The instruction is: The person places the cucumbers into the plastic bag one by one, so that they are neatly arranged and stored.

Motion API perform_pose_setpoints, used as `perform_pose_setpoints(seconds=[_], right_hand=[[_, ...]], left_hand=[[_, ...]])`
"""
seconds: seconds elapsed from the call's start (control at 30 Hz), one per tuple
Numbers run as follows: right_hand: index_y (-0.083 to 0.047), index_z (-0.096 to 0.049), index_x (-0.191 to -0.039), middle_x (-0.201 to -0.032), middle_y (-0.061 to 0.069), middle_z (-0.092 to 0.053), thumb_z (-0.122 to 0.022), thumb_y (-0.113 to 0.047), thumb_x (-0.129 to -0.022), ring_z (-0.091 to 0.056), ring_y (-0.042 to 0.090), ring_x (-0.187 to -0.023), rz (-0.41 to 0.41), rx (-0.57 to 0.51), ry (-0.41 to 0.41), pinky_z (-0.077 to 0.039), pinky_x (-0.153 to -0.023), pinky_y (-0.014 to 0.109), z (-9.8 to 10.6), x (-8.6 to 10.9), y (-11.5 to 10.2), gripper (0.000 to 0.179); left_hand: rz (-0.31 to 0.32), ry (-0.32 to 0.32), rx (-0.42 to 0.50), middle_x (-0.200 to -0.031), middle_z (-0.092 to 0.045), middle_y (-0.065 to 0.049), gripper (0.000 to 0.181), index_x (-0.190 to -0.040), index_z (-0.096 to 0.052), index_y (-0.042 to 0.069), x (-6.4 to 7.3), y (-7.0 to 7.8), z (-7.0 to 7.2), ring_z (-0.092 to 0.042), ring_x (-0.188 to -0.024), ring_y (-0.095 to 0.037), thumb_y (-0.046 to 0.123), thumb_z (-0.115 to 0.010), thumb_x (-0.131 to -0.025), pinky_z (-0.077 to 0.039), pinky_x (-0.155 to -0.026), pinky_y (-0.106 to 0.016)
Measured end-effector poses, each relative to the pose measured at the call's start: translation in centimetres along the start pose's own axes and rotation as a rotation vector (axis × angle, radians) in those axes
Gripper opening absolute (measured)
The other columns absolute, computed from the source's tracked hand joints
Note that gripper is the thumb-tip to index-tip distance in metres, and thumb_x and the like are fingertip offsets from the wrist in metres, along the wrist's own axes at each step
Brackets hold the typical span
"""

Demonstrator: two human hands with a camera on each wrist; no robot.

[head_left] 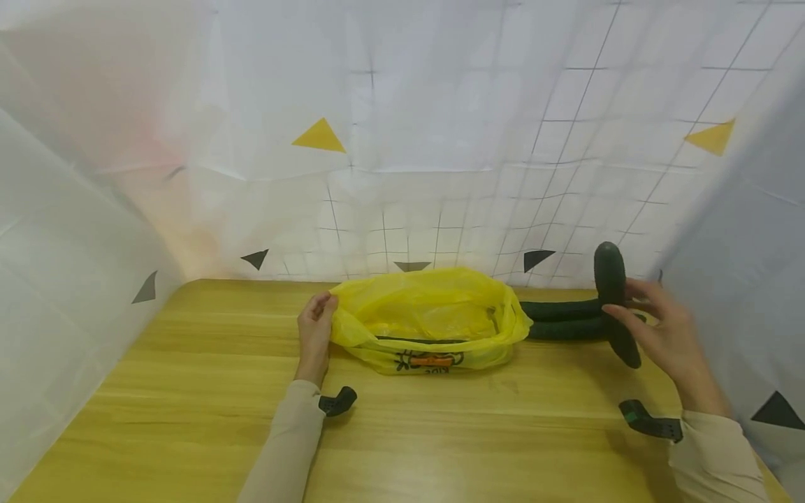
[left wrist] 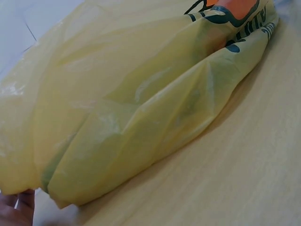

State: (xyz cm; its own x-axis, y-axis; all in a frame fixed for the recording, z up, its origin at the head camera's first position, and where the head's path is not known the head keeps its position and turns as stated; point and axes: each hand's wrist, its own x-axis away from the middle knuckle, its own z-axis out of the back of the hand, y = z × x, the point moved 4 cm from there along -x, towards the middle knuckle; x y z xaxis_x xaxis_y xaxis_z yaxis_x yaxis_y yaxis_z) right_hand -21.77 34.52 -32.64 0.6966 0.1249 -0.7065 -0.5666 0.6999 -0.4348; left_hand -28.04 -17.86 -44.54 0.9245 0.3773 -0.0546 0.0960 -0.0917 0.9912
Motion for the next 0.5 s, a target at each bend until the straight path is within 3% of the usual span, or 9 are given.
perform_pose_setpoints(seconds=[0.13,0.33,0.5], right_hand=[[-0.007,-0.060,-0.123,-0.110,-0.024,-0.056,-0.075,0.008,-0.073,-0.054,-0.012,-0.097,-0.115,-0.045,0.063,-0.038,-0.084,0.001,0.3,-0.2,-0.3,0.054],[0.008,-0.057,-0.118,-0.104,-0.012,-0.060,-0.070,0.017,-0.072,-0.058,0.000,-0.096,-0.108,-0.197,0.235,-0.045,-0.083,0.008,1.0,-0.7,-1.2,0.048],[0.012,-0.054,-0.116,-0.104,-0.005,-0.061,-0.068,0.018,-0.073,-0.060,0.006,-0.096,-0.108,-0.300,0.343,-0.047,-0.085,0.011,1.5,-1.1,-2.4,0.046]], left_hand=[[-0.007,-0.003,0.006,-0.099,-0.060,0.005,0.030,-0.109,-0.063,0.009,0.0,0.1,0.0,-0.055,-0.093,-0.009,0.033,-0.063,-0.090,-0.046,-0.079,-0.015],[-0.001,-0.009,0.006,-0.101,-0.060,0.005,0.030,-0.109,-0.063,0.010,0.0,0.1,0.0,-0.054,-0.095,-0.010,0.034,-0.063,-0.091,-0.046,-0.080,-0.014],[-0.005,0.001,-0.005,-0.100,-0.060,0.006,0.030,-0.110,-0.063,0.010,0.0,0.0,0.0,-0.054,-0.093,-0.009,0.033,-0.063,-0.091,-0.046,-0.079,-0.014]])
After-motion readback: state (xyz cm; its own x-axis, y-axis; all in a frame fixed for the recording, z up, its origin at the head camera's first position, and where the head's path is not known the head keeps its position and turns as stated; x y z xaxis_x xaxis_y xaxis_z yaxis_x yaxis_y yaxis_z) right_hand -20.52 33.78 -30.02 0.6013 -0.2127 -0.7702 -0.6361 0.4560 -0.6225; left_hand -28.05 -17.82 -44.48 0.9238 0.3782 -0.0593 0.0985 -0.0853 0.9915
